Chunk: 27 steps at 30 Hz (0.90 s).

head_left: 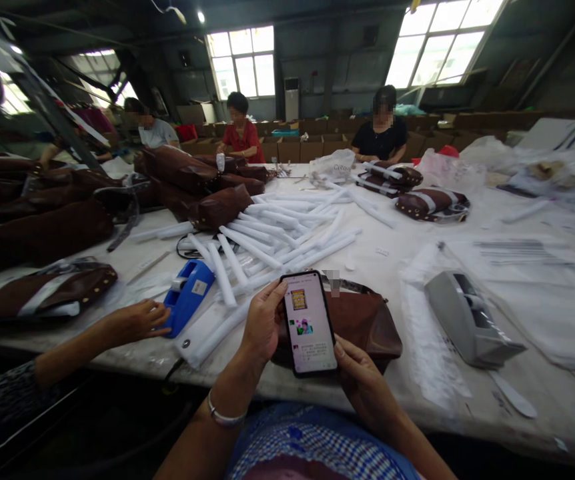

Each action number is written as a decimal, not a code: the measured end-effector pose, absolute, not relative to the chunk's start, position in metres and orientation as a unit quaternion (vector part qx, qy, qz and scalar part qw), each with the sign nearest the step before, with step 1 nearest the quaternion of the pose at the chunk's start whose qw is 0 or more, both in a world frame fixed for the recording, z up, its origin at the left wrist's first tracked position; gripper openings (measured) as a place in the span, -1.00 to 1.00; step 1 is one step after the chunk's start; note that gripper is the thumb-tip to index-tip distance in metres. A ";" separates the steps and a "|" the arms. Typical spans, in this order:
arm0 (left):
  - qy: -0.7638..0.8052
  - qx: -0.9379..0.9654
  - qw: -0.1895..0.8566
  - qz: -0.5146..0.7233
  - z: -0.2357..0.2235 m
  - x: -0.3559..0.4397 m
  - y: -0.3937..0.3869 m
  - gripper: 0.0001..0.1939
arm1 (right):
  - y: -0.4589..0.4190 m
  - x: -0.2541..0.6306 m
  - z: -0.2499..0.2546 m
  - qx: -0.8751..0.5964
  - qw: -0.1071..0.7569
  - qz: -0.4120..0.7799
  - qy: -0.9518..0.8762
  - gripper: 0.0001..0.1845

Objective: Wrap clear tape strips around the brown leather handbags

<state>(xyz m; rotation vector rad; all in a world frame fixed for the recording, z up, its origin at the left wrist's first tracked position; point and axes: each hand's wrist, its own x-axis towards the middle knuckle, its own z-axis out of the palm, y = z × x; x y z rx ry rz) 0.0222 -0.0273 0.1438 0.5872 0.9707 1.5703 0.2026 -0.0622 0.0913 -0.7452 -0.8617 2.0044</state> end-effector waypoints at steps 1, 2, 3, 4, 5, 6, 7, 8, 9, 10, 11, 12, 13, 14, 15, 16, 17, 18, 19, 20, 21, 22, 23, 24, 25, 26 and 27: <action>0.414 0.248 0.567 0.668 0.144 0.022 -0.027 -0.74 | -0.062 0.203 0.091 -0.296 0.406 0.794 -0.341 -0.57; 0.416 0.243 0.567 0.668 0.143 0.022 -0.027 -0.74 | -0.063 0.203 0.091 -0.297 0.406 0.794 -0.342 -0.58; 0.417 0.237 0.567 0.670 0.143 0.022 -0.027 -0.74 | -0.063 0.203 0.091 -0.297 0.406 0.794 -0.343 -0.59; 0.416 0.228 0.569 0.672 0.142 0.021 -0.027 -0.73 | -0.062 0.203 0.090 -0.295 0.404 0.794 -0.345 -0.59; 0.414 0.218 0.571 0.674 0.141 0.021 -0.027 -0.73 | -0.062 0.203 0.090 -0.294 0.403 0.794 -0.347 -0.59; 0.411 0.208 0.575 0.676 0.141 0.020 -0.027 -0.72 | -0.062 0.203 0.090 -0.292 0.402 0.795 -0.348 -0.59; 0.406 0.198 0.580 0.677 0.141 0.020 -0.027 -0.70 | -0.061 0.203 0.090 -0.289 0.401 0.796 -0.349 -0.59; 0.401 0.191 0.585 0.678 0.142 0.020 -0.026 -0.69 | -0.061 0.203 0.091 -0.286 0.402 0.797 -0.349 -0.60; 0.396 0.188 0.589 0.679 0.142 0.019 -0.026 -0.69 | -0.060 0.202 0.091 -0.284 0.402 0.797 -0.348 -0.60; 0.391 0.187 0.593 0.679 0.143 0.019 -0.026 -0.69 | -0.060 0.202 0.091 -0.283 0.403 0.798 -0.347 -0.61; 0.387 0.188 0.594 0.680 0.144 0.019 -0.026 -0.70 | -0.059 0.202 0.091 -0.281 0.403 0.799 -0.346 -0.62; 0.383 0.189 0.596 0.680 0.144 0.019 -0.026 -0.70 | -0.059 0.202 0.091 -0.279 0.402 0.800 -0.346 -0.62; 0.380 0.189 0.597 0.680 0.144 0.020 -0.027 -0.71 | -0.059 0.202 0.091 -0.278 0.401 0.802 -0.345 -0.62; 0.380 0.188 0.599 0.680 0.144 0.020 -0.027 -0.71 | -0.059 0.203 0.090 -0.276 0.400 0.803 -0.345 -0.62; 0.380 0.188 0.601 0.678 0.143 0.020 -0.027 -0.70 | -0.059 0.203 0.090 -0.276 0.400 0.803 -0.345 -0.61; 0.380 0.189 0.603 0.675 0.142 0.020 -0.028 -0.70 | -0.058 0.203 0.089 -0.275 0.400 0.803 -0.345 -0.60; 0.381 0.192 0.604 0.673 0.142 0.020 -0.028 -0.70 | -0.058 0.203 0.088 -0.275 0.401 0.803 -0.345 -0.60; 0.382 0.195 0.605 0.671 0.141 0.021 -0.028 -0.70 | -0.058 0.204 0.088 -0.275 0.401 0.802 -0.346 -0.60; 0.382 0.199 0.607 0.668 0.140 0.021 -0.028 -0.70 | -0.058 0.204 0.087 -0.275 0.401 0.802 -0.347 -0.60; 0.383 0.201 0.609 0.665 0.139 0.020 -0.028 -0.70 | -0.058 0.204 0.087 -0.275 0.401 0.802 -0.347 -0.60; 0.384 0.200 0.610 0.664 0.138 0.020 -0.027 -0.71 | -0.058 0.204 0.087 -0.275 0.400 0.802 -0.348 -0.60; 0.385 0.199 0.611 0.663 0.138 0.020 -0.027 -0.71 | -0.058 0.204 0.087 -0.275 0.399 0.802 -0.348 -0.61; 0.385 0.198 0.610 0.663 0.137 0.020 -0.027 -0.71 | -0.058 0.204 0.088 -0.276 0.398 0.803 -0.348 -0.61; 0.385 0.199 0.609 0.664 0.136 0.020 -0.027 -0.71 | -0.058 0.203 0.088 -0.276 0.398 0.803 -0.346 -0.61; 0.385 0.202 0.608 0.665 0.136 0.019 -0.027 -0.71 | -0.058 0.203 0.089 -0.275 0.398 0.804 -0.345 -0.61; 0.385 0.205 0.607 0.664 0.135 0.019 -0.027 -0.70 | -0.057 0.203 0.090 -0.275 0.399 0.805 -0.344 -0.62; 0.386 0.210 0.609 0.660 0.135 0.019 -0.028 -0.68 | -0.057 0.203 0.091 -0.275 0.400 0.805 -0.342 -0.62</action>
